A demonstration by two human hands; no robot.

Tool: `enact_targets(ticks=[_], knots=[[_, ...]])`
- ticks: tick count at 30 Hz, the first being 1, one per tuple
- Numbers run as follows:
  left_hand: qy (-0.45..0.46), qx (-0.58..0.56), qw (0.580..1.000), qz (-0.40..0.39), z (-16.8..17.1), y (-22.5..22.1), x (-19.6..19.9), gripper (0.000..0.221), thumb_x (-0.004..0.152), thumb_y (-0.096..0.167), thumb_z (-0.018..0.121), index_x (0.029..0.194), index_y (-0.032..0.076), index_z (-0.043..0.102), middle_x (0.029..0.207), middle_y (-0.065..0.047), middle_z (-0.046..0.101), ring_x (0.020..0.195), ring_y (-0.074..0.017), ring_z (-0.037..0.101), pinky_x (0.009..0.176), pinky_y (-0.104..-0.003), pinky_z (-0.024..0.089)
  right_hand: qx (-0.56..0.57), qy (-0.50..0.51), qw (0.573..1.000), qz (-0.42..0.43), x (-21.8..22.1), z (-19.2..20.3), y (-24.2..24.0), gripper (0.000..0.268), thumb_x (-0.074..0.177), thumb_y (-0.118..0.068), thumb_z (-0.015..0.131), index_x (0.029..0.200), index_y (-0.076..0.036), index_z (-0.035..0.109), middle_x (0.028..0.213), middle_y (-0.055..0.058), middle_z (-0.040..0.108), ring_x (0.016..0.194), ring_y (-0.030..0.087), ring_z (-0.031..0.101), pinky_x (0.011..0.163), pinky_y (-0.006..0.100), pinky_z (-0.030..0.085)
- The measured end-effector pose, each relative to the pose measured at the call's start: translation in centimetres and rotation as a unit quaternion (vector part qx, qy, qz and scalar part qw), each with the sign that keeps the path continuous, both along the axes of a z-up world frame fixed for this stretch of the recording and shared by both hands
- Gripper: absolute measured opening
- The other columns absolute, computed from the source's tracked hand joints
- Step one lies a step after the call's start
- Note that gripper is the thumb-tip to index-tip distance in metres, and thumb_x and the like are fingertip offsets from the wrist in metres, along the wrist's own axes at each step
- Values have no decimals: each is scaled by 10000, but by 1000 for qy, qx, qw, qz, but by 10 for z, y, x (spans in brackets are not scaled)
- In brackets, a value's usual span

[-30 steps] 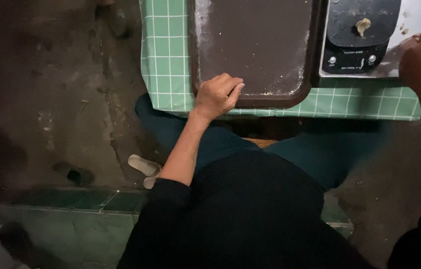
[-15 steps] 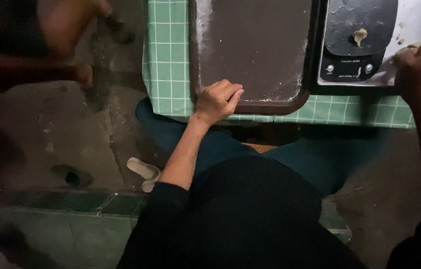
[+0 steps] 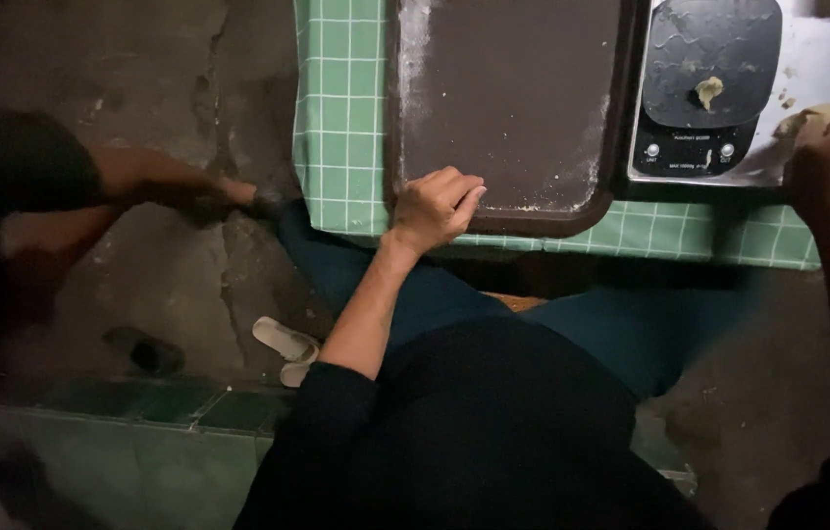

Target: A person is manually shaping small pieces of dough by rolling them into balls and then forming them into specific shapes on a tray.

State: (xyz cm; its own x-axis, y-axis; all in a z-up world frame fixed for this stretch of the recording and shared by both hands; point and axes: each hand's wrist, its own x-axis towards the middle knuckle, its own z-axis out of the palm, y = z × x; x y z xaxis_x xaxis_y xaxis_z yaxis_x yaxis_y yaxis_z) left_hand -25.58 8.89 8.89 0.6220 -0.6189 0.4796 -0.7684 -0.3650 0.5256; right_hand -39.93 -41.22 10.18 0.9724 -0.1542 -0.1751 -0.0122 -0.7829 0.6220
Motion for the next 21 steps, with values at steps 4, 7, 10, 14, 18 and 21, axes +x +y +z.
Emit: enact_targets(ticks=[4, 7, 10, 14, 18, 21], knots=[[14, 2, 1000, -13, 1, 0, 0, 39, 960, 81, 726, 986, 67, 751, 837, -79, 696, 652, -200, 647, 537, -303, 500, -87, 15, 995, 41, 2, 22, 19, 107, 1187, -308, 596, 1258, -260, 661, 964, -74, 684, 676, 19, 700, 555, 130, 565], [3, -8, 1000, -8, 1, -1, 0, 35, 960, 82, 722, 973, 72, 753, 831, -74, 695, 654, -208, 649, 549, -311, 496, -78, -22, 995, 62, -4, 11, 7, 76, 1135, -304, 615, 1173, -290, 679, 949, -77, 679, 670, 69, 694, 541, 188, 534], [-7, -5, 1000, -3, 1, -1, 0, 24, 953, 88, 737, 969, 83, 754, 820, -63, 687, 653, -212, 649, 554, -314, 496, -94, 36, 995, 20, 1, 17, 17, 166, 1116, -339, 573, 1221, -263, 677, 937, -71, 688, 623, 39, 661, 484, 166, 513], [-2, -15, 1000, -10, 1, -1, 2, 30, 947, 78, 738, 970, 66, 754, 822, -77, 695, 661, -224, 656, 556, -317, 497, -71, 87, 992, -57, 9, 15, 18, 511, 1044, -415, 630, 1523, -239, 596, 1024, -30, 717, 725, 42, 751, 570, 195, 638], [-2, -14, 1000, -16, 3, -1, 1, 37, 967, 84, 718, 962, 68, 751, 796, -70, 676, 618, -188, 602, 512, -299, 448, -52, -16, 998, 12, -5, -5, -2, 147, 1161, -342, 596, 1217, -285, 719, 948, -53, 728, 644, 122, 758, 508, 258, 588], [9, -10, 1000, -15, 7, 0, 0, 29, 956, 69, 727, 965, 68, 754, 823, -73, 697, 661, -211, 651, 555, -318, 494, -70, -38, 996, 32, -11, -20, -14, 122, 1088, -293, 608, 1153, -305, 711, 948, -80, 696, 647, 119, 722, 506, 263, 552]])
